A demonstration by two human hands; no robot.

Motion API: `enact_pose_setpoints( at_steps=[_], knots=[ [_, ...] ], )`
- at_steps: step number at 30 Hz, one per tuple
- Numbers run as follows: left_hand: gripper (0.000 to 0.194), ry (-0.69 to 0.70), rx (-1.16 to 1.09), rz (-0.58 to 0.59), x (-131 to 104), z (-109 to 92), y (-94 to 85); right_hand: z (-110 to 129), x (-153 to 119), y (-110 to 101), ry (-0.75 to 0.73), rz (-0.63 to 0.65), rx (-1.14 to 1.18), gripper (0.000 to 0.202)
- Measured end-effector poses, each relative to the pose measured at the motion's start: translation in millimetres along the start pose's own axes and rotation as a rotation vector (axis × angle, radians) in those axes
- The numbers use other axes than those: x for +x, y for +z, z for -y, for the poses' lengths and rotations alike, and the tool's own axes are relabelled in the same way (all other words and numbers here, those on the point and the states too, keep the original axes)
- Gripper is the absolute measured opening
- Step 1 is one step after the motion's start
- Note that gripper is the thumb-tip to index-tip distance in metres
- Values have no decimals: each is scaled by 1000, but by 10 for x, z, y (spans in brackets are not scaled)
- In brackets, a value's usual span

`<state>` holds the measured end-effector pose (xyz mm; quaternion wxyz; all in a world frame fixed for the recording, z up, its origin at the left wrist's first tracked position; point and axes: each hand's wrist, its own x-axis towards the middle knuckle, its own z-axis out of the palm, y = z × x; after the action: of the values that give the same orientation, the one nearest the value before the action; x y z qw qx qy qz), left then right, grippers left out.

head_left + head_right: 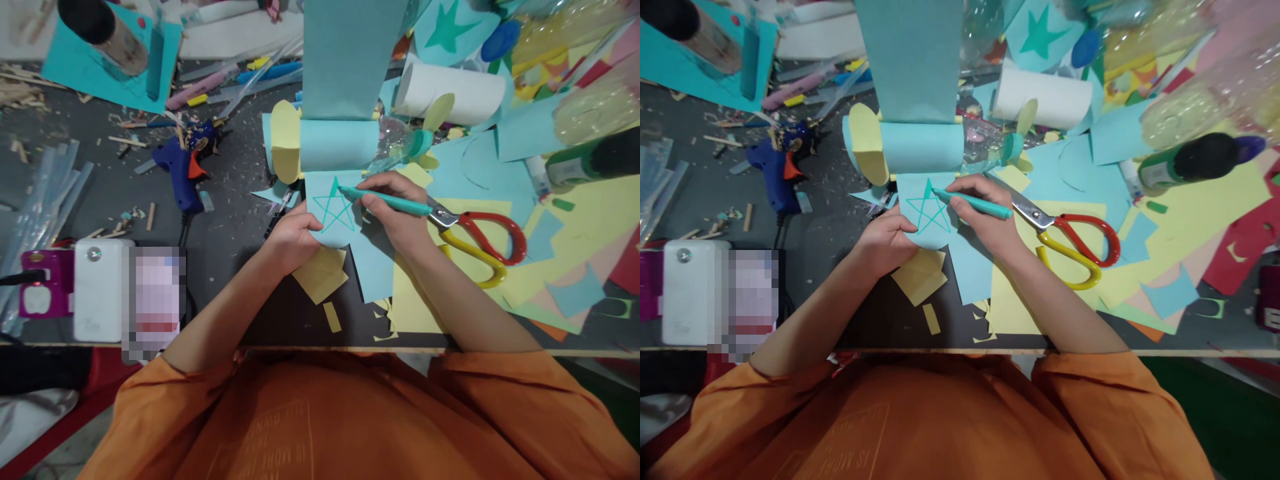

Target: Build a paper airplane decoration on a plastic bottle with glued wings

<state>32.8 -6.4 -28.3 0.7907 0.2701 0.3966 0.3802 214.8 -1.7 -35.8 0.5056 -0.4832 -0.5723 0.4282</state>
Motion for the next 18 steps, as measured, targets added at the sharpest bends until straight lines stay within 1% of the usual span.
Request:
enact_pose_setpoints(
  at_steps=[3, 9, 13, 15, 18],
  knots=[
    [58, 6, -14, 25, 6, 6, -4, 7, -3, 0, -4, 28, -2, 5],
    [52, -36, -58, 39, 22, 34, -45, 7, -18, 4, 5, 63, -32, 3],
    [55, -32, -85, 60, 30, 46, -55, 8, -20, -4, 2, 83, -37, 2],
    [58, -24, -99, 64, 29, 45, -47, 6, -14, -12, -11, 76, -21, 2],
    [61, -17, -107, 63, 22, 37, -31, -5, -5, -19, -29, 26, -9, 5]
  ],
)
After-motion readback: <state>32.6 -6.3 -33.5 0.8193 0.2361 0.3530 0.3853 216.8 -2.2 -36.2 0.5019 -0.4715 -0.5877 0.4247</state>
